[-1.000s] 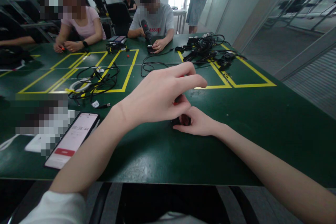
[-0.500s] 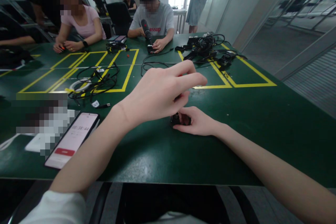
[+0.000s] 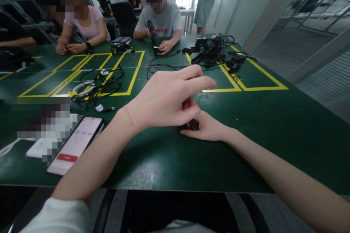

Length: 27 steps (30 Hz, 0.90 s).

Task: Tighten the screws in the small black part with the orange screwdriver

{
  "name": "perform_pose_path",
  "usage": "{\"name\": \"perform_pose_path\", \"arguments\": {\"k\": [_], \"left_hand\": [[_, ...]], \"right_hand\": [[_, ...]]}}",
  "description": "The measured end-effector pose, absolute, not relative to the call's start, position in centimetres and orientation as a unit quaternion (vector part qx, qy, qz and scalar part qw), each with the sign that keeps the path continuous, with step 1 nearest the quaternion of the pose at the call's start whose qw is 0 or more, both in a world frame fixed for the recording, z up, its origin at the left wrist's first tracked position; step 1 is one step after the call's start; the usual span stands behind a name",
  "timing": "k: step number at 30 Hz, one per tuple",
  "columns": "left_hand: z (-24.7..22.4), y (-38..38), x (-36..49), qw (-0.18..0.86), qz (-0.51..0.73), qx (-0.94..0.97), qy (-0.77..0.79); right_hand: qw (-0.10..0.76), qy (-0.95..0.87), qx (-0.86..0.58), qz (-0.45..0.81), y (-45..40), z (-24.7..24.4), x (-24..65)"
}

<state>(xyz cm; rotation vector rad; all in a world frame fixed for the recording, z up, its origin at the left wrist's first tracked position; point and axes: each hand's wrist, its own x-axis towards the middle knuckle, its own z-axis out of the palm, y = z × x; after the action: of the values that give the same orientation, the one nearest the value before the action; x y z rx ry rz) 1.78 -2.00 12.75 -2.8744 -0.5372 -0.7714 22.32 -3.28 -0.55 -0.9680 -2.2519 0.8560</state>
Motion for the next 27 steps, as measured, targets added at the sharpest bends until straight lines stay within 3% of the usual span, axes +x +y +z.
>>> {"name": "perform_pose_path", "arguments": {"k": [27], "left_hand": [[12.66, -1.76, 1.76, 0.076, -0.265, -0.944, -0.179]], "right_hand": [[0.263, -0.841, -0.351, 0.317, -3.27, -0.44, 22.37]]}}
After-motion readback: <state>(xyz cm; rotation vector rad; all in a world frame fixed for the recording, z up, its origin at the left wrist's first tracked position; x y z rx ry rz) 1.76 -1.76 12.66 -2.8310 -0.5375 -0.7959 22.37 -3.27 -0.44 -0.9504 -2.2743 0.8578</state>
